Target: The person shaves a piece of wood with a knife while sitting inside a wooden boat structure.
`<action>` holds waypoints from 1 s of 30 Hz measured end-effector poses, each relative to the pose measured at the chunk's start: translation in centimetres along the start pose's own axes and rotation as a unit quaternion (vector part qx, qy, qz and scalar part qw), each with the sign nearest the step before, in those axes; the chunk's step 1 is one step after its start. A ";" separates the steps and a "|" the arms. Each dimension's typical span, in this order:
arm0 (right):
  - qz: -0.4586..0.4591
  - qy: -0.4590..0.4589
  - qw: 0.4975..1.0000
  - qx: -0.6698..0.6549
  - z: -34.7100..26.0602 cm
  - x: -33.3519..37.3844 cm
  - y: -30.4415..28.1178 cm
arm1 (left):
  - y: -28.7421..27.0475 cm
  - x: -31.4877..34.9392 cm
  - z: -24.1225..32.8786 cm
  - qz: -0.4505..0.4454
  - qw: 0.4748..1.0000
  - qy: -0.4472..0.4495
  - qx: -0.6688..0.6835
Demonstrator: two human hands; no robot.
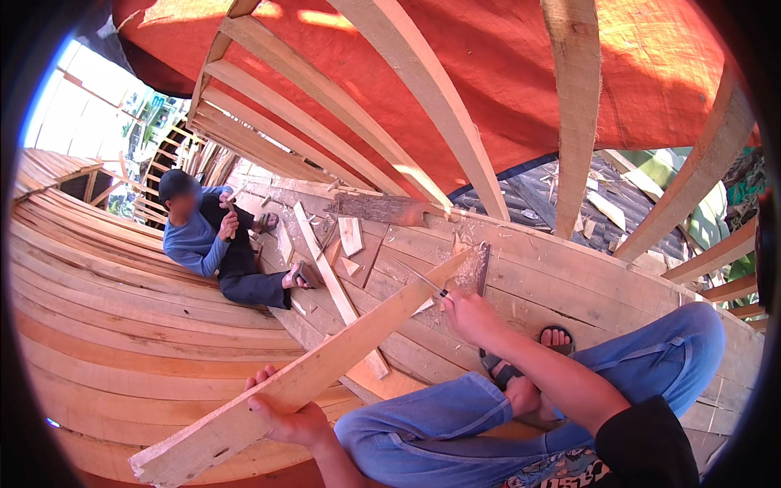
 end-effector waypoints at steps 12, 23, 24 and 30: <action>0.012 -0.006 1.000 0.002 1.2 0.0 -0.2 | 0.5 1.0 0.3 0.007 1.000 0.001 -0.003; 0.022 -0.038 0.999 0.013 -0.9 0.0 -1.2 | 0.6 1.1 0.5 -0.001 1.000 0.008 -0.003; 0.035 -0.023 0.999 0.018 0.2 -0.4 -0.5 | 0.8 1.2 0.3 0.000 1.000 -0.001 0.006; 0.010 -0.009 1.000 0.004 1.3 -0.5 -0.6 | 0.0 1.4 0.6 -0.040 0.999 0.017 0.011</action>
Point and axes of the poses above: each hand's wrist, its own x-axis away from the middle knuckle, its own y-axis out of the palm, z = x × y, the point moved 6 cm from there along -x, towards the middle knuckle, and after that the axes turned 13 degrees about x, right-handed, at the moved point
